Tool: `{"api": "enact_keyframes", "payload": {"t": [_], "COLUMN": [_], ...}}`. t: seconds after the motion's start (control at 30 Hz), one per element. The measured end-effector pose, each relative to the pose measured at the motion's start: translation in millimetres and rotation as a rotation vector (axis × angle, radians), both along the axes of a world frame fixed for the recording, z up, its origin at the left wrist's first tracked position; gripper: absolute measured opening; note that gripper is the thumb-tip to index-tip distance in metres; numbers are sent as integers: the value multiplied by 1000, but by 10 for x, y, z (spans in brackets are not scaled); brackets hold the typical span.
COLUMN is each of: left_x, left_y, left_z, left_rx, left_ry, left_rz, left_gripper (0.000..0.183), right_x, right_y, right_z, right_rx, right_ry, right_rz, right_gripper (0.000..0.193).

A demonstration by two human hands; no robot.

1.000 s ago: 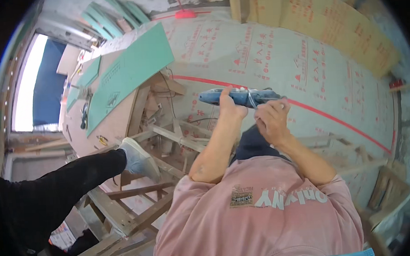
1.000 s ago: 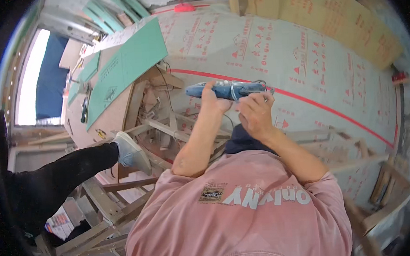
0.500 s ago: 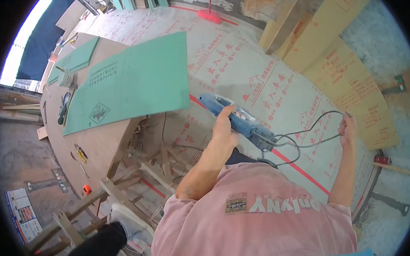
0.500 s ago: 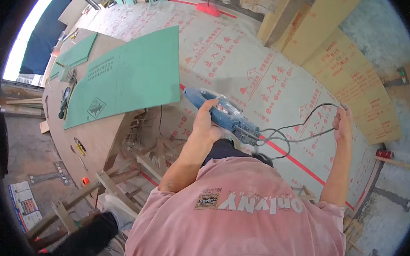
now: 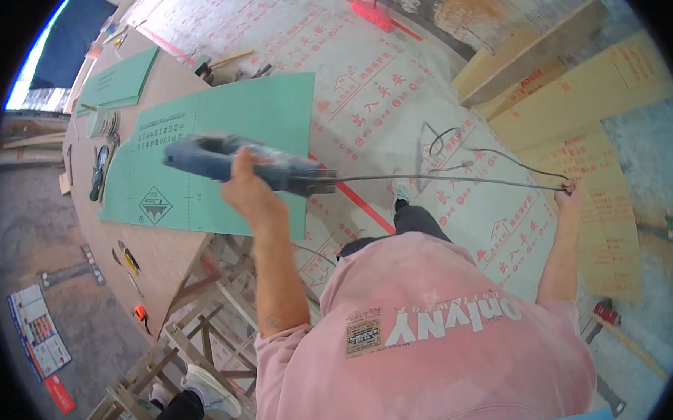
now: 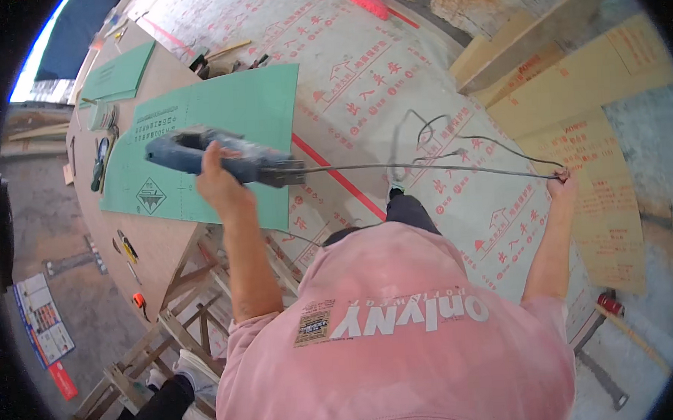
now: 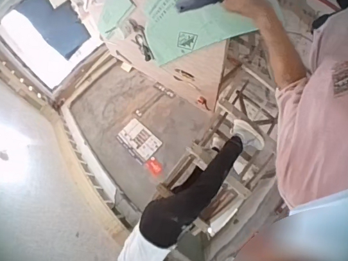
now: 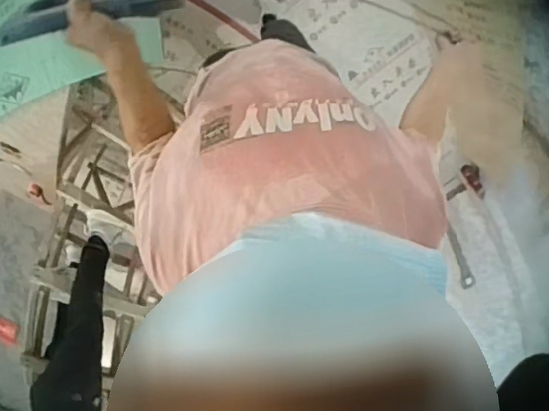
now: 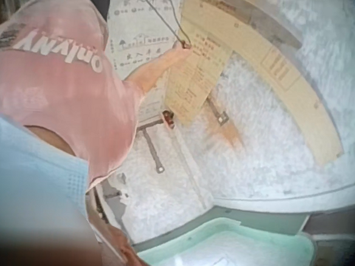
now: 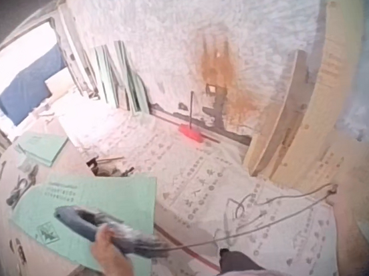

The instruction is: Marking a curve on a moisture-resistant drywall sheet with a combination square and cutting it with an electric jigsaw.

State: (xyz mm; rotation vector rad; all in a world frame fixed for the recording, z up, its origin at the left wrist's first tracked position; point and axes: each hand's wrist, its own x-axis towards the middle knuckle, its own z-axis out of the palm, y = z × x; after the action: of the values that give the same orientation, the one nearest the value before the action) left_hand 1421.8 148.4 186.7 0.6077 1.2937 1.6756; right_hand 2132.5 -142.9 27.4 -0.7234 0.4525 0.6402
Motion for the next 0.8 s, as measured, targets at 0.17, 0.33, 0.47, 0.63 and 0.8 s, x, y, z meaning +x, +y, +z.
{"api": "enact_keyframes", "payload": {"t": [0.17,0.33,0.47,0.63,0.8], "left_x": [-632,-1264,-1650,-1824,-2165], "left_y": [508,856,1093,1518,1664], "left_z": [78,46,-142,-560,-983], "left_rx": [-206,-489,-840,-1007,-1152], "left_ry": [424,935,1571,1563,1793], "left_rz": [170,196,266,135,-157], "left_gripper": [13,15,24,36,35], "right_x": [818,1898,1838,1924,597], "right_y": [1397,2317,2995,2836,3237], "right_z": [-153,-11,119,449,1101], "right_rx": [-170,-64,-172,-484,-1108], "right_ry": [-104,-89,-85,-275,-576], "right_rz": [-35,201,349,554,1192], "right_gripper": [30,25,18,25,7]}}
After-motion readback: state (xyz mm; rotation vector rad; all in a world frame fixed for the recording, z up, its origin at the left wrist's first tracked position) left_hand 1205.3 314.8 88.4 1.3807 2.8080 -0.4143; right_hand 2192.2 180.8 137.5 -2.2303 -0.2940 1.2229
